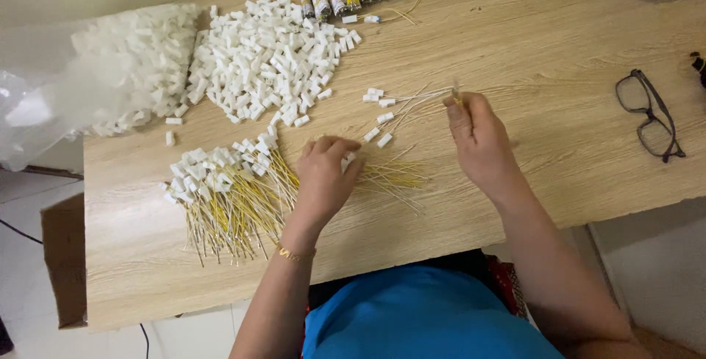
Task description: Assembling small wire components by joining yellow wires with white plastic sleeves
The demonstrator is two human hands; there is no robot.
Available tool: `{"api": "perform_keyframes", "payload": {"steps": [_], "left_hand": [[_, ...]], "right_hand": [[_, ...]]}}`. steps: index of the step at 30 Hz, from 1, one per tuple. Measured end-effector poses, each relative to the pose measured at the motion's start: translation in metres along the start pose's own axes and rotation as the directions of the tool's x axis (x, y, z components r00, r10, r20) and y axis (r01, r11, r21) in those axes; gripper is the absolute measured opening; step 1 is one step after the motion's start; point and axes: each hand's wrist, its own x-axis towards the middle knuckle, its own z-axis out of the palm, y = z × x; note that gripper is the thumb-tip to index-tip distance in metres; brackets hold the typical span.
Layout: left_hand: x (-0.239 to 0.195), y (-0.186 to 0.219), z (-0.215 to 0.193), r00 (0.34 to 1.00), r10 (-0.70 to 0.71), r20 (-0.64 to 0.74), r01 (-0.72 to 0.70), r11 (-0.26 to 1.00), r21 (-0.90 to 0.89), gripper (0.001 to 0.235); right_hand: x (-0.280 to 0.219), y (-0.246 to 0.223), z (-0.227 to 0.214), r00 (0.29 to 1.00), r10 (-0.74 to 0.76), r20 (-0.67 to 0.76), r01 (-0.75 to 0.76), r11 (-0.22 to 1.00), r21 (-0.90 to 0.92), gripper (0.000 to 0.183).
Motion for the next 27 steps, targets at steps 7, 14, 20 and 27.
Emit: {"api": "perform_keyframes", "payload": {"steps": [7, 14, 20, 27], "left_hand": [[0.062, -0.01, 0.08, 0.998, -0.053, 0.035, 0.043, 0.971, 0.236, 0.034], [0.071, -0.021, 0.092, 0.997, 0.051, -0.063, -0.034, 0.967, 0.254, 0.015], [0.038, 0.019, 0.023, 0.998, -0.036, -0.055, 0.011, 0.917, -0.398, 0.02], [0.0, 0.028, -0.007, 0.997, -0.063, -0.043, 0.012, 0.685, -0.728, 0.015]], "right_hand": [[-0.001, 0.035, 0.019, 0.988, 0.081, 0.13, -0.105, 0.976, 0.193, 0.022], [-0.002, 0.042, 0.022, 0.978, 0.103, 0.182, -0.177, 0.87, 0.46, 0.017], [-0.011, 0.009, 0.025, 0.977, 0.093, 0.191, -0.174, 0.863, 0.473, 0.014], [-0.013, 0.001, 0.038, 0.972, -0.036, 0.231, -0.041, 0.947, 0.319, 0.015]]}}
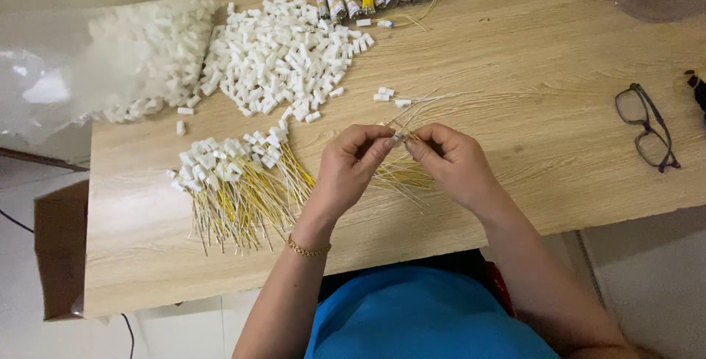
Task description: Assembling small wire components by joining yellow wires with white plastic sleeves
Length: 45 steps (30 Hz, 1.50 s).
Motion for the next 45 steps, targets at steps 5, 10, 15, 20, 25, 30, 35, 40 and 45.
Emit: {"api": "perform_keyframes", "payload": {"steps": [5, 10, 15, 20, 25, 30, 35, 40, 45], "left_hand": [[-0.011, 0.01, -0.006, 0.998, -0.069, -0.003, 0.069, 0.995, -0.072, 0.013], [-0.015, -0.004, -0.002, 0.993, -0.117, 0.0, 0.115, 0.975, -0.192, 0.014], [-0.016, 0.002, -0.001, 0.995, -0.095, -0.02, 0.088, 0.974, -0.21, 0.012], [-0.02, -0.008, 0.003, 0.995, -0.101, -0.016, 0.095, 0.971, -0.22, 0.01], [-0.021, -0.001, 0.0, 0.997, -0.079, -0.01, 0.076, 0.978, -0.194, 0.011], [-0.022, -0.009, 0.002, 0.993, -0.116, -0.018, 0.11, 0.973, -0.202, 0.01], [-0.021, -0.009, 0.0, 0.978, -0.206, -0.027, 0.188, 0.934, -0.304, 0.021], [-0.023, -0.023, -0.001, 0.96, -0.278, -0.009, 0.246, 0.861, -0.445, 0.021], [-0.026, -0.027, -0.002, 0.955, -0.295, 0.024, 0.255, 0.778, -0.575, 0.019]], "right_hand": [[-0.012, -0.031, 0.01, 1.0, 0.005, -0.025, -0.005, 1.0, 0.007, 0.011], [-0.017, -0.034, 0.012, 1.0, -0.018, -0.006, 0.018, 1.0, -0.008, 0.012], [-0.017, -0.029, 0.012, 1.0, -0.007, 0.008, 0.007, 1.0, 0.002, 0.011], [-0.019, -0.03, 0.015, 0.998, 0.04, -0.044, -0.034, 0.992, 0.124, 0.016], [-0.017, -0.029, 0.016, 0.999, -0.025, -0.028, 0.028, 0.993, 0.115, 0.013], [-0.019, -0.046, 0.017, 0.981, -0.187, -0.054, 0.175, 0.97, -0.17, 0.012], [-0.02, -0.048, 0.012, 0.968, -0.247, -0.042, 0.223, 0.926, -0.303, 0.011], [-0.019, -0.046, 0.01, 0.944, -0.327, -0.041, 0.285, 0.873, -0.396, 0.006], [-0.018, -0.052, 0.012, 0.94, -0.341, -0.014, 0.306, 0.862, -0.404, 0.004]]}}
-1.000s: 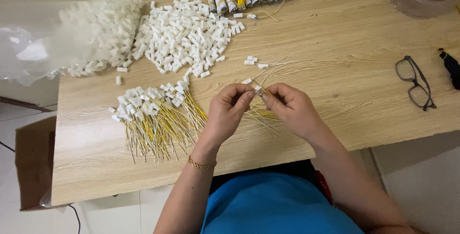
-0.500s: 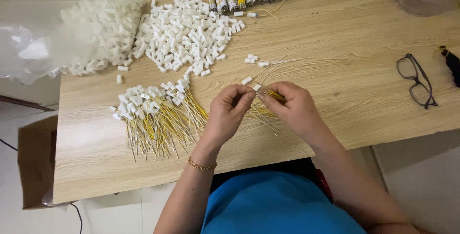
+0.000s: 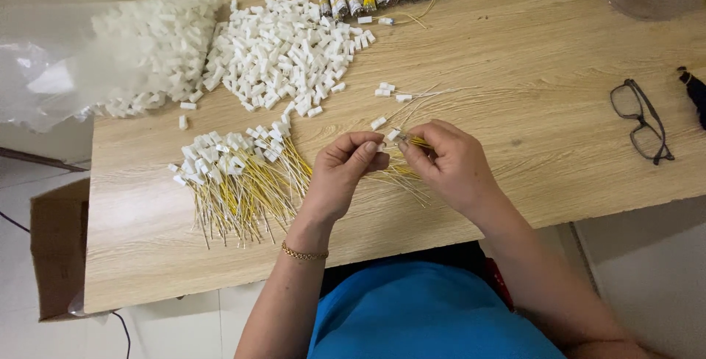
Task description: Assembling small wire components by joining yellow wires with white plastic sleeves
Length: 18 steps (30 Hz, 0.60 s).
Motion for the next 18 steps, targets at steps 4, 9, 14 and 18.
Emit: {"api": "perform_keyframes", "payload": {"steps": [4, 9, 14, 18], "left_hand": [[0.002, -0.007, -0.003, 1.0, 0.0, 0.015, 0.001, 0.999, -0.043, 0.018], [0.002, -0.008, 0.0, 0.999, 0.013, 0.03, -0.008, 0.987, -0.163, 0.019], [0.002, -0.009, -0.001, 0.999, 0.018, 0.051, -0.009, 0.985, -0.174, 0.019], [-0.004, 0.005, 0.008, 0.997, 0.06, 0.055, -0.056, 0.995, -0.086, 0.017]], "right_hand": [[0.002, -0.004, -0.003, 1.0, -0.017, 0.02, 0.017, 1.0, 0.016, 0.006], [0.001, -0.003, -0.002, 0.996, 0.067, 0.055, -0.07, 0.996, 0.055, 0.008], [0.001, -0.006, -0.002, 0.989, 0.117, 0.086, -0.126, 0.987, 0.1, 0.011], [0.001, -0.009, -0.003, 0.989, 0.094, 0.113, -0.103, 0.992, 0.074, 0.014]]}}
